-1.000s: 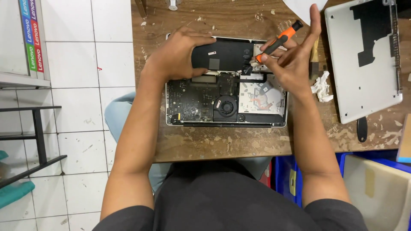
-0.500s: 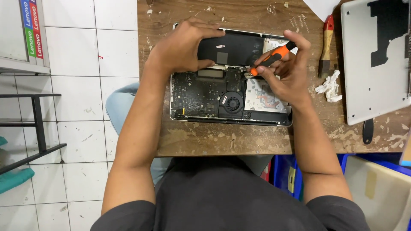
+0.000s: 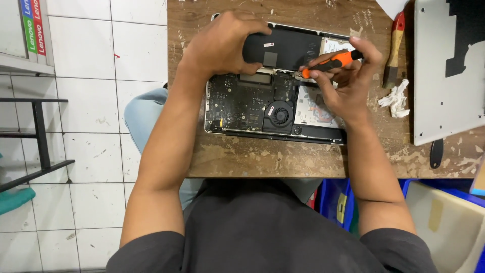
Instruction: The person cleans the interior of a disassembled laptop with a brush, then uses a screwdriver to remove screws and disconnect cables from the hard drive and fan. The person removes the hard drive and fan from the laptop chassis.
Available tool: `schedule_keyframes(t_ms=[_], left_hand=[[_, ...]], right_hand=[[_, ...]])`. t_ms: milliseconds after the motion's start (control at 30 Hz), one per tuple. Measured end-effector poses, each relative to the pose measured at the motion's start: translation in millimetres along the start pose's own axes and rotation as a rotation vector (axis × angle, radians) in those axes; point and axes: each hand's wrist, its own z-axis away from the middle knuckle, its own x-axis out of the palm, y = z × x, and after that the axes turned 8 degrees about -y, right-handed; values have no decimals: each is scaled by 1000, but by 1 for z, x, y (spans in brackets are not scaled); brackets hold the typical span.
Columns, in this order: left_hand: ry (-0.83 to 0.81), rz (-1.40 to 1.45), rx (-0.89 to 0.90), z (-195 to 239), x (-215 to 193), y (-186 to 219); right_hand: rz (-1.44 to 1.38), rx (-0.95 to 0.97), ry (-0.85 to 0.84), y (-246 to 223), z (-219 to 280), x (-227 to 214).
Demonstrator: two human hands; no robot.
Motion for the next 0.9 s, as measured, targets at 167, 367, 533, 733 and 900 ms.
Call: schedule_keyframes(t_ms=[167, 367, 533, 733, 900], left_hand=[[-10, -34, -12, -1, 0, -1], [4, -71, -33, 1, 3, -1], [43, -80, -39, 3, 2, 1], [19, -88, -100, 5, 8, -2], [-14, -35, -162, 5, 5, -1]], right_hand=[[52, 3, -5, -3, 2, 0], [20, -34, -3, 1, 5, 0], [7, -37, -3, -2, 3, 2], [15, -64, -30, -1, 5, 4], [-37, -92, -102, -15, 3, 18]])
